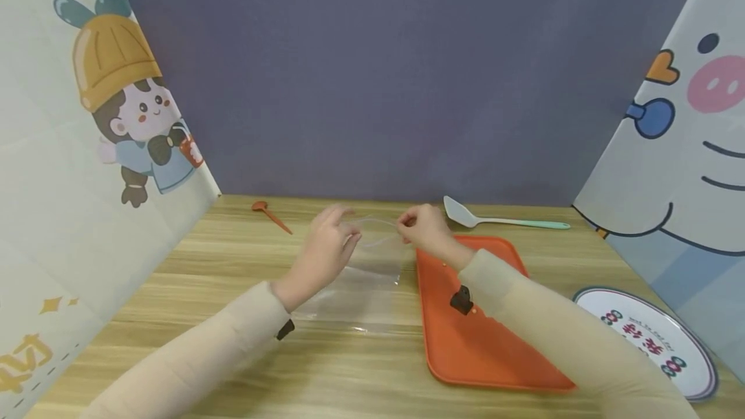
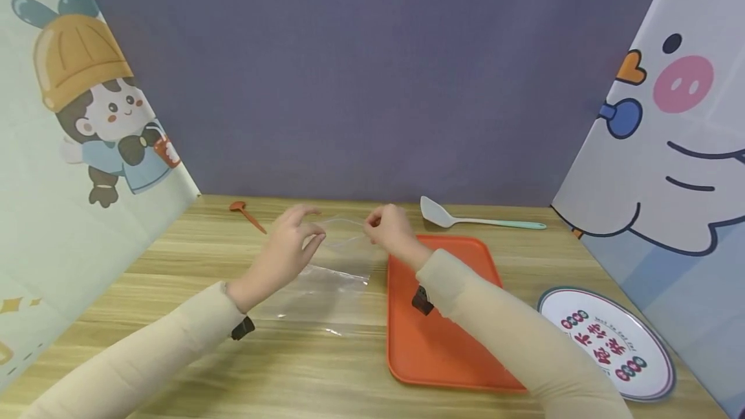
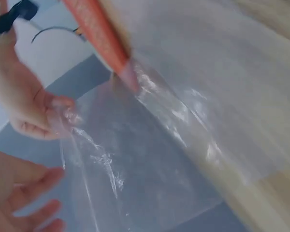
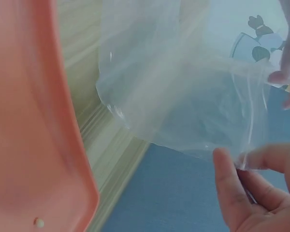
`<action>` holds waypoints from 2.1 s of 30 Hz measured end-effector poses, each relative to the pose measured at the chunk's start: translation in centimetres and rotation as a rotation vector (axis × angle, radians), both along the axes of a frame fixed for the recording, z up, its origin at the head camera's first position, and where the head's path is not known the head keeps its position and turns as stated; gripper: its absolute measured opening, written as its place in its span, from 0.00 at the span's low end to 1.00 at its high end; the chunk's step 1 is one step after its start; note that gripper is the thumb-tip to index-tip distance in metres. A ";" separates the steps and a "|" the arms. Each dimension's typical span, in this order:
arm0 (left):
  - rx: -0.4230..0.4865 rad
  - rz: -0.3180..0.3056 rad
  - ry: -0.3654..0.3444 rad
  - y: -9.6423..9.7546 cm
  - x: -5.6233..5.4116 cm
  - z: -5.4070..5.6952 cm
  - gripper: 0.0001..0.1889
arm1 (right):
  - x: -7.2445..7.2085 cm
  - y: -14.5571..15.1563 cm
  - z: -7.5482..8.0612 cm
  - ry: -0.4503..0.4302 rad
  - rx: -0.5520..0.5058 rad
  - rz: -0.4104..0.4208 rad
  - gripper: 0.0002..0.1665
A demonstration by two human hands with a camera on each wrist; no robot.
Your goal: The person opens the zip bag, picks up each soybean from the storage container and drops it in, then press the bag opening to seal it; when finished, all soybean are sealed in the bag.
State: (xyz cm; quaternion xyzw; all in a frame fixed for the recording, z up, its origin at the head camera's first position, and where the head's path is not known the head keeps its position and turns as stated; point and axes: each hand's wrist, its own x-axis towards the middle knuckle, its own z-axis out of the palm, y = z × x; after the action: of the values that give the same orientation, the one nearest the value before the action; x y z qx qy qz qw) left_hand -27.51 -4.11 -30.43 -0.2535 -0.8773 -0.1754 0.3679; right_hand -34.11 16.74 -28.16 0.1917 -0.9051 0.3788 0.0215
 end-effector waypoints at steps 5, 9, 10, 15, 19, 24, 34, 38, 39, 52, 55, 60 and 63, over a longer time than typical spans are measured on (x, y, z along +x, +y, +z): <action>0.059 0.120 -0.228 -0.9 -0.2 0.3 0.06 | 0.3 0.1 -0.2 0.010 -0.031 0.024 0.08; 0.118 0.187 -0.348 -1.5 -0.3 0.1 0.07 | 0.3 0.2 -0.3 0.036 -0.017 0.048 0.06; 0.134 0.198 -0.360 -1.5 -0.3 0.2 0.07 | 0.3 0.2 -0.3 0.043 -0.011 0.054 0.06; 0.196 0.235 -0.421 -1.7 -0.5 0.2 0.13 | 0.4 0.5 0.1 0.067 0.015 0.066 0.07; 0.241 0.231 -0.494 -1.5 -0.7 0.7 0.22 | 0.2 0.6 0.8 0.099 0.024 0.071 0.10; 0.247 0.209 -0.545 -1.4 -0.6 1.0 0.25 | 0.3 0.6 1.0 0.091 0.028 0.061 0.10; 0.248 0.167 -0.655 -1.3 0.1 -0.6 0.32 | 0.9 0.9 -1.7 0.012 0.066 0.083 0.10; 0.233 0.152 -0.686 -1.2 0.5 -0.9 0.33 | 1.2 1.1 -2.3 -0.036 0.053 0.105 0.11; 0.227 0.146 -0.686 -1.2 0.6 -1.0 0.33 | 1.2 1.1 -2.5 -0.046 0.047 0.111 0.11; 0.192 0.044 -0.632 -1.6 0.4 -2.2 0.33 | -0.1 4.9 -0.8 -0.153 -0.029 0.078 0.16; 0.177 0.039 -0.632 -1.8 0.1 -2.1 0.33 | -1.1 7.0 -0.5 -0.173 0.006 0.058 0.18; 0.163 0.015 -0.676 -2.2 -0.3 -1.9 0.34 | -2.6 10.7 -1.0 -0.214 0.074 0.019 0.18; 0.144 0.010 -0.680 -2.4 -0.3 -1.8 0.33 | -3.3 12.5 -1.8 -0.208 0.123 -0.005 0.18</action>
State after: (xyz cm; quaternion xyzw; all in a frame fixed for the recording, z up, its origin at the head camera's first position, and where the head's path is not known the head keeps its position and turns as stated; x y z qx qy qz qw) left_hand -27.84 -6.48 -32.21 -0.1498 -0.9362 -0.3097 0.0723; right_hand -37.43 29.20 -29.92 0.1500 -0.9244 0.3406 -0.0836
